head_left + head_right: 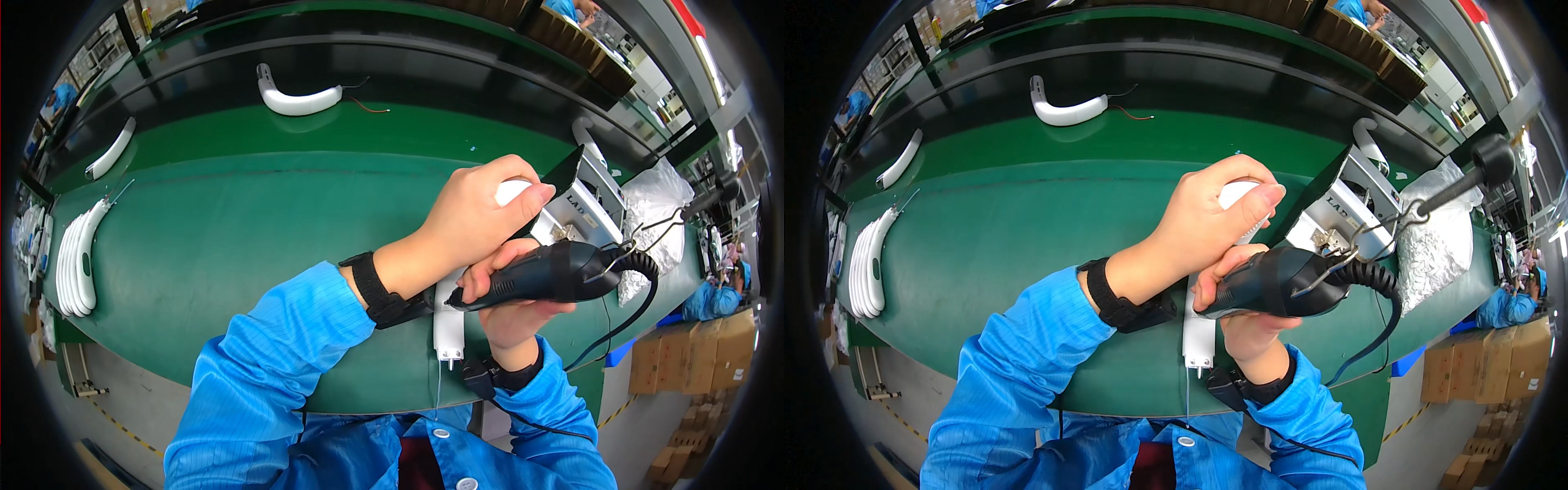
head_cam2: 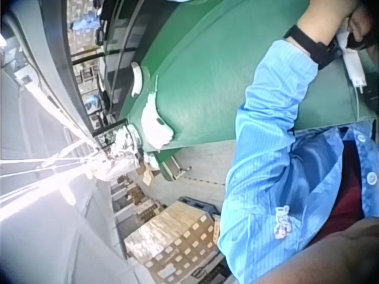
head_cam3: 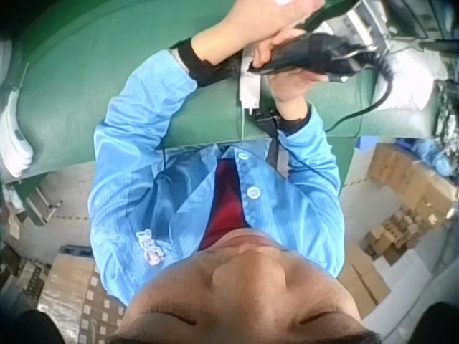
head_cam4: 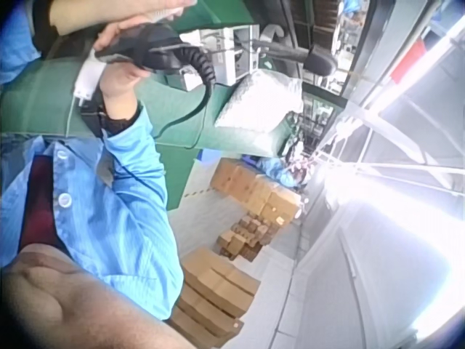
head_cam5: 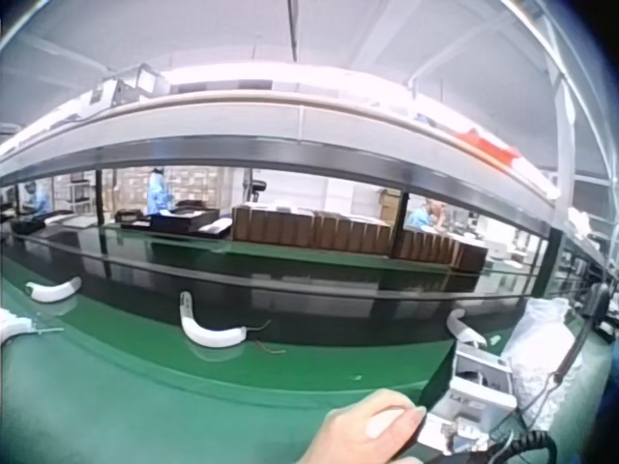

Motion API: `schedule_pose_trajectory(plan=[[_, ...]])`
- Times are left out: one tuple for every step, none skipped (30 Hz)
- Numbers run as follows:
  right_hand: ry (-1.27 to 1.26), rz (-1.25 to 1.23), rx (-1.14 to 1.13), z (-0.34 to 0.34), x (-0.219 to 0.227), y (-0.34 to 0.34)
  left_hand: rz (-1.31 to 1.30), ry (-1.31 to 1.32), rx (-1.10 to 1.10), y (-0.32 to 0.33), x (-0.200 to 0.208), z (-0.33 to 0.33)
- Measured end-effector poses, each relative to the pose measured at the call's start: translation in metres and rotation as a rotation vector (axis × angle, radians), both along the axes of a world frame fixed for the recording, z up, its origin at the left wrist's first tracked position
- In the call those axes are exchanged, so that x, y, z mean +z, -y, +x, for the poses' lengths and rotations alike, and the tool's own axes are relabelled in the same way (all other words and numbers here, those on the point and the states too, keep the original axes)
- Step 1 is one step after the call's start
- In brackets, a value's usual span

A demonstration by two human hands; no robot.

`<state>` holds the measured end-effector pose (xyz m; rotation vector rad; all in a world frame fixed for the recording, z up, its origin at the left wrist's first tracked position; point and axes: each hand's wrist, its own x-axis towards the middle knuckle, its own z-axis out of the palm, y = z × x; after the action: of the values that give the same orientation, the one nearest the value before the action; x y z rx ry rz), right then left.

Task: Assembling white plastic curved handles on a factory production line using a handheld tool.

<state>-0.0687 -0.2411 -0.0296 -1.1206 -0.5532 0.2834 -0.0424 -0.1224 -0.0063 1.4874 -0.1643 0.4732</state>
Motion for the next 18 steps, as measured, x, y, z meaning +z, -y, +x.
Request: schedule_pose_trajectory(plan=[[0.007, -0.001, 0.01, 0.0, 0.0, -0.001, 0.012, 0.011, 0.004, -0.002, 0.0, -0.001], [0.006, 0.001, 0.015, 0.0, 0.0, -0.001, 0.024, 0.02, 0.009, -0.002, 0.001, -0.002], [0.016, 0.012, 0.018, 0.001, -0.001, -0.001, 0.03, 0.02, 0.015, -0.004, 0.003, -0.003], [0.025, 0.027, 0.023, 0.002, 0.0, -0.001, 0.118, 0.014, 0.017, -0.006, 0.006, -0.003], [0.029, 0.045, 0.034, 0.003, 0.001, -0.001, 0.215, 0.011, 0.023, -0.012, 0.01, -0.004], [0.013, 0.076, 0.048, 0.005, 0.001, 0.003, 0.236, 0.014, 0.036, -0.017, 0.014, -0.005], [-0.002, 0.11, 0.062, 0.008, 0.002, 0.009, 0.546, 0.012, 0.127, -0.023, 0.019, -0.006], [0.028, 0.201, 0.089, 0.01, 0.01, 0.018, 0.864, 0.009, 0.228, -0.034, 0.024, -0.008], [0.108, 0.38, 0.105, 0.011, 0.019, 0.022, 0.881, -0.055, 0.219, -0.049, 0.024, -0.008], [0.231, 0.4, 0.071, 0.017, 0.034, 0.033, 0.906, -0.046, 0.231, -0.06, 0.023, -0.003], [0.244, 0.46, -0.038, 0.021, 0.038, 0.042, 0.806, -0.085, 0.305, -0.072, 0.023, 0.001], [0.281, 0.467, -0.111, 0.025, 0.04, 0.048, 0.699, -0.12, 0.366, -0.082, 0.022, 0.008], [0.273, 0.452, -0.156, 0.029, 0.038, 0.051, 0.683, -0.138, 0.501, -0.092, 0.023, 0.018], [0.263, 0.432, -0.205, 0.034, 0.035, 0.056, 0.659, -0.154, 0.632, -0.099, 0.024, 0.031], [0.264, 0.45, -0.204, 0.038, 0.031, 0.056, 0.589, -0.176, 0.705, -0.106, 0.024, 0.041], [0.238, 0.418, -0.212, 0.042, 0.026, 0.055, 0.595, -0.178, 0.803, -0.111, 0.019, 0.054], [0.214, 0.381, -0.226, 0.045, 0.023, 0.054, 0.551, -0.195, 0.826, -0.113, 0.007, 0.072], [0.219, 0.39, -0.234, 0.048, 0.021, 0.055, 0.507, -0.212, 0.849, -0.115, -0.009, 0.091]])
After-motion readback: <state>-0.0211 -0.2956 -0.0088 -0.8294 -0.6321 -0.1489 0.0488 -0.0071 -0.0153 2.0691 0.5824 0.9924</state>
